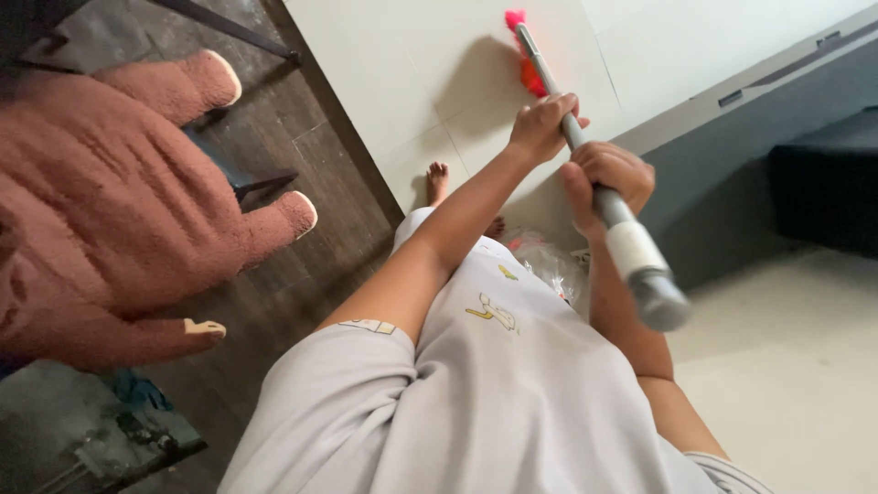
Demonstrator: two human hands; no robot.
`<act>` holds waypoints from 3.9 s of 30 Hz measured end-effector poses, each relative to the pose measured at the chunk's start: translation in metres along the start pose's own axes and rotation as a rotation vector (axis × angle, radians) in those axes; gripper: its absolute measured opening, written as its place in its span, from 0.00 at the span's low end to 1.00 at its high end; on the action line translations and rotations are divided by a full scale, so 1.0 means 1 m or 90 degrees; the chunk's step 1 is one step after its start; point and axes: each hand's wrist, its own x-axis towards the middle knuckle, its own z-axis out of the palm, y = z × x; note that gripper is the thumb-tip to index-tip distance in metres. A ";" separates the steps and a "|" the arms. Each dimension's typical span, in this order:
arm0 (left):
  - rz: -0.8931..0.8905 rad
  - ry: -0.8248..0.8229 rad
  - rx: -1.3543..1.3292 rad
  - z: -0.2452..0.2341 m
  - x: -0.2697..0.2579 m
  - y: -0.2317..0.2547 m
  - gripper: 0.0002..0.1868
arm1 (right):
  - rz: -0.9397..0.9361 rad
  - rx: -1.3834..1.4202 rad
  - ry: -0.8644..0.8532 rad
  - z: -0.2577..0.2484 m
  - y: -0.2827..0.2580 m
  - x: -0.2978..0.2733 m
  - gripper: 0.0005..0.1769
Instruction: The person uses a long-handled pink mop to clean a tiled floor. They move the mop back and forth across the surface, covering areas near a wall, a chair, and a cabinet.
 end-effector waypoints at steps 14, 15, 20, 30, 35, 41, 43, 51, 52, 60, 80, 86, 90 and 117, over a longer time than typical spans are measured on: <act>0.078 -0.070 0.080 -0.073 -0.054 -0.029 0.06 | 0.279 0.211 0.386 -0.017 0.002 -0.008 0.22; 0.084 -0.078 0.081 -0.074 -0.055 -0.035 0.06 | 0.277 0.204 0.394 -0.007 0.002 -0.005 0.22; 0.085 -0.099 -0.022 -0.075 -0.048 -0.038 0.12 | 0.262 0.131 0.388 0.022 -0.011 0.019 0.23; 0.185 -0.084 -0.142 -0.045 0.019 -0.022 0.07 | 0.214 -0.124 0.154 0.058 -0.030 0.056 0.23; 0.183 -0.054 -0.071 -0.056 0.043 -0.020 0.11 | 0.142 -0.181 0.089 0.063 -0.011 0.058 0.25; 0.304 -0.107 0.017 -0.096 0.004 0.040 0.07 | 0.040 0.008 0.339 0.000 -0.039 0.055 0.22; 0.263 -0.132 0.019 -0.109 -0.011 0.042 0.09 | 0.082 0.025 0.356 -0.017 -0.042 0.055 0.21; 0.052 -0.175 0.137 -0.086 -0.005 -0.081 0.09 | 0.243 0.176 0.405 0.011 0.047 0.027 0.22; 0.041 -0.155 0.127 -0.078 -0.002 -0.089 0.08 | 0.264 0.172 0.427 0.011 0.053 0.025 0.23; 0.241 0.051 -0.052 -0.057 0.043 -0.004 0.04 | 0.130 0.108 0.300 -0.006 0.030 0.073 0.29; 0.080 -0.293 0.173 -0.117 0.107 0.049 0.13 | -0.027 -0.063 0.158 -0.126 0.105 0.116 0.18; -0.097 -0.202 0.168 -0.095 0.115 -0.071 0.11 | 0.461 0.196 0.353 -0.045 0.129 0.112 0.20; -0.004 -0.192 0.073 -0.094 0.133 -0.032 0.11 | 0.370 0.181 0.353 -0.059 0.128 0.124 0.22; 0.229 -0.120 0.208 -0.256 0.167 -0.079 0.10 | 0.066 0.123 0.282 0.059 0.136 0.231 0.21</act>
